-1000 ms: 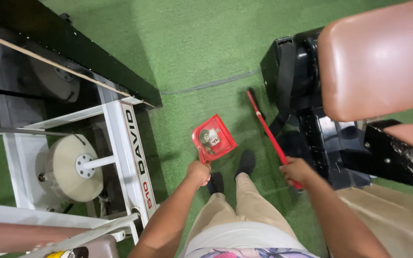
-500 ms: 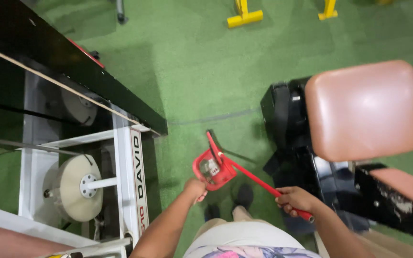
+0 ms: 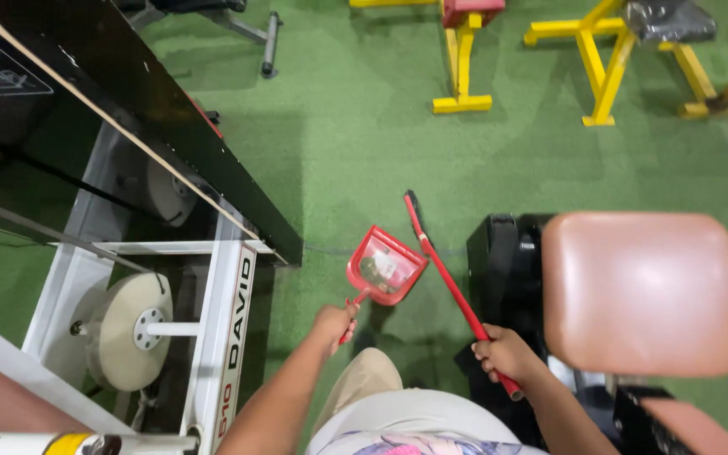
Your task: Sweeping the gym floor using a small broom and dustpan.
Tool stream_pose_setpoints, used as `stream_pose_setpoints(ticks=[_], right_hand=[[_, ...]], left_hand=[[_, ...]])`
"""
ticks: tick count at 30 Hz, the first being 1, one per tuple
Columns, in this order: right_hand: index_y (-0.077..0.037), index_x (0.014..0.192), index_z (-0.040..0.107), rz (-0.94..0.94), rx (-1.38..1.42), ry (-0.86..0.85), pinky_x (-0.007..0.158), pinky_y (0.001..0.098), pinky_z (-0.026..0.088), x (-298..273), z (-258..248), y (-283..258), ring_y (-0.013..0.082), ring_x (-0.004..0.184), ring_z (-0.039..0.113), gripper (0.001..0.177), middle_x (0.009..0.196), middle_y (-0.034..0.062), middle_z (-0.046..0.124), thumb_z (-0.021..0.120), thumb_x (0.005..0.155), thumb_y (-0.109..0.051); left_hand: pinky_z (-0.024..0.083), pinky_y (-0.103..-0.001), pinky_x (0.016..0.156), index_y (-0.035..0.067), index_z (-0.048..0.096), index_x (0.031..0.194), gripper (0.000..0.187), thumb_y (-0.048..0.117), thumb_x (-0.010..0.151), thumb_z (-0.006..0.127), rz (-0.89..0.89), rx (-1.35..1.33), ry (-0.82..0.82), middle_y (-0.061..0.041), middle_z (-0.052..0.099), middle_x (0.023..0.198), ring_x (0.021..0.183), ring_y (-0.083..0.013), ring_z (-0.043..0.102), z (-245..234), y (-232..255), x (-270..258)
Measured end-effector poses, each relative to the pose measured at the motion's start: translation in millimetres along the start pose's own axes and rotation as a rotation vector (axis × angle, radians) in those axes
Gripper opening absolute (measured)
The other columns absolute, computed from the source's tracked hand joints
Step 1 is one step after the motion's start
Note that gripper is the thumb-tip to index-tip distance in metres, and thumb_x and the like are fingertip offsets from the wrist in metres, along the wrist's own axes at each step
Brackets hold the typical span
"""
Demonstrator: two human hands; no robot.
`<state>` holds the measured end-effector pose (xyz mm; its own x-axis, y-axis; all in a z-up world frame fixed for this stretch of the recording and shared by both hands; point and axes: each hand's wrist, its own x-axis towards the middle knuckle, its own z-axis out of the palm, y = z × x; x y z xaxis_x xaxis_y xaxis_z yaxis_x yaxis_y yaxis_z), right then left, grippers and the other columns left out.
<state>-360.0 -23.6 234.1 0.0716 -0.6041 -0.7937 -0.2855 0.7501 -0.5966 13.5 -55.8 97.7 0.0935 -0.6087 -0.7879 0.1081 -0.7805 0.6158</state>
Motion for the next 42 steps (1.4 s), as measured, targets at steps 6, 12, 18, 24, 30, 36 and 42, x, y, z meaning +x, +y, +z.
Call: stream_pose_setpoints(ticks=[6, 12, 18, 24, 30, 36, 42], right_hand=[[0.003, 0.107, 0.058, -0.022, 0.175, -0.091, 0.040, 0.0302, 0.041, 66.6, -26.4, -19.7, 0.0133, 0.050, 0.049, 0.020, 0.072, 0.0054, 0.056, 0.065, 0.088, -0.002], [-0.004, 0.110, 0.061, 0.094, 0.116, -0.031, 0.039, 0.0325, 0.040, 116.5, -32.9, -88.4, 0.0161, 0.049, 0.047, 0.021, 0.070, 0.0076, 0.056, 0.064, 0.089, -0.004], [-0.002, 0.113, 0.062, 0.098, 0.136, -0.001, 0.038, 0.0333, 0.039, 168.5, -32.9, -140.6, 0.0180, 0.047, 0.047, 0.024, 0.067, 0.0096, 0.053, 0.064, 0.090, -0.005], [0.002, 0.117, 0.059, 0.115, 0.203, 0.023, 0.038, 0.0322, 0.039, 205.7, -32.6, -172.2, 0.0159, 0.049, 0.048, 0.027, 0.068, 0.0063, 0.053, 0.065, 0.092, -0.004], [-0.007, 0.116, 0.061, 0.164, 0.151, 0.060, 0.038, 0.0324, 0.036, 222.9, -35.2, -225.8, 0.0155, 0.048, 0.044, 0.027, 0.066, 0.0040, 0.049, 0.068, 0.089, -0.006], [-0.001, 0.104, 0.062, 0.159, -0.027, -0.021, 0.038, 0.0340, 0.038, 306.4, -67.3, -245.2, 0.0200, 0.043, 0.044, 0.017, 0.062, 0.0080, 0.050, 0.068, 0.094, -0.013], [-0.002, 0.110, 0.064, 0.163, 0.127, -0.022, 0.040, 0.0308, 0.038, 340.2, -102.4, -304.3, 0.0143, 0.048, 0.046, 0.018, 0.065, 0.0040, 0.051, 0.064, 0.093, -0.010]], left_hand=[[0.038, -0.031, 0.038, 0.003, 0.063, 0.075, 0.030, 0.023, 0.095, 0.071, 0.080, -0.059, -0.023, -0.003, 0.058, 0.060, 0.042, -0.0142, 0.047, 14.5, 63.5, 35.1], [0.042, -0.030, 0.040, 0.002, 0.063, 0.077, 0.022, 0.014, 0.095, 0.070, 0.040, -0.030, -0.021, -0.004, 0.059, 0.063, 0.046, -0.0126, 0.051, 14.5, 122.9, 127.3], [0.037, -0.033, 0.037, 0.001, 0.063, 0.079, 0.019, 0.013, 0.093, 0.067, -0.014, 0.015, -0.058, -0.007, 0.057, 0.061, 0.043, -0.0174, 0.048, 8.9, 192.7, 185.0], [0.046, -0.031, 0.040, 0.001, 0.067, 0.085, 0.016, 0.014, 0.093, 0.069, 0.002, 0.116, -0.026, -0.007, 0.062, 0.065, 0.049, -0.0160, 0.056, 7.1, 230.3, 216.6], [0.047, -0.031, 0.041, 0.001, 0.066, 0.084, 0.017, 0.016, 0.094, 0.069, -0.033, 0.090, 0.012, -0.007, 0.062, 0.067, 0.051, -0.0159, 0.057, 12.4, 263.2, 233.5], [0.044, -0.031, 0.042, 0.004, 0.061, 0.082, 0.018, 0.015, 0.095, 0.067, -0.037, -0.019, -0.006, -0.007, 0.060, 0.067, 0.051, -0.0166, 0.055, 15.1, 287.6, 260.6], [0.040, -0.036, 0.039, 0.001, 0.061, 0.077, 0.023, 0.015, 0.094, 0.066, 0.001, 0.028, -0.042, -0.009, 0.058, 0.060, 0.044, -0.0202, 0.051, 40.2, 314.3, 317.2]])
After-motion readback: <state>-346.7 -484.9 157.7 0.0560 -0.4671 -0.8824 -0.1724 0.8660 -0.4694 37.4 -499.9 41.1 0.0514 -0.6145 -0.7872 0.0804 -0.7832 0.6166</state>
